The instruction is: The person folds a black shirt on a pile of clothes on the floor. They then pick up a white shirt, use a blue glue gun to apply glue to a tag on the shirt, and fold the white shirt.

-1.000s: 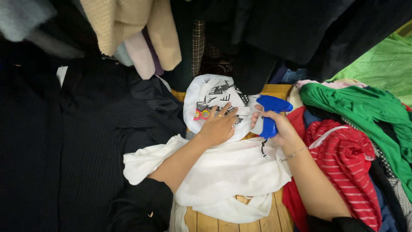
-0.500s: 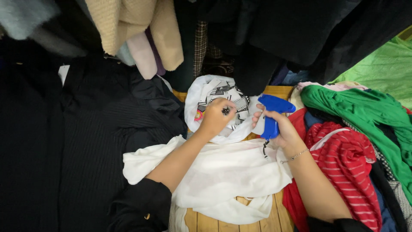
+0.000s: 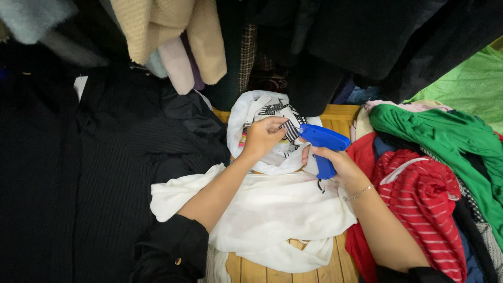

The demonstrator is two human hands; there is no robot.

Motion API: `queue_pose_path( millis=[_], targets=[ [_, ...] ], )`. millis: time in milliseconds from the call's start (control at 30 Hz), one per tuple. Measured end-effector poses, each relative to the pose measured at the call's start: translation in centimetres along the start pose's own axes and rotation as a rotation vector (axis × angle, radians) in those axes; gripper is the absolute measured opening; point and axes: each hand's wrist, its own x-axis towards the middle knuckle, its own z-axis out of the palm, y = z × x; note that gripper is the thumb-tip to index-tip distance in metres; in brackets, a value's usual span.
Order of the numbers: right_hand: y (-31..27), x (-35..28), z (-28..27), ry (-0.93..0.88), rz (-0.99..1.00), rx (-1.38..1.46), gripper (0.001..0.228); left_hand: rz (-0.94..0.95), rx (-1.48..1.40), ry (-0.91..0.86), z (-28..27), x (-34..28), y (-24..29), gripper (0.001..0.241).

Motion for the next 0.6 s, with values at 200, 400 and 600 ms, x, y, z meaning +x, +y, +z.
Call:
queue_pose_path(
  millis=[200,400,600],
  targets=[
    [-4.4,-2.6,4.8,0.146,0.046,-0.100,0.032,-0.012,-0.010,-0.059,0.1,-0.6,0.4,0.035],
    [-0.2,-0.2,0.6,-0.027,-0.038,-0.089,0.019,0.020,0.122,-0.105,0.3,-1.4,1.5,0.032],
    [-1.5,-1.6,2.0,0.125,-0.038,-0.356,0.018,0.061,0.137,-0.122,1.0,-2.6,2.4,0.033]
  ],
)
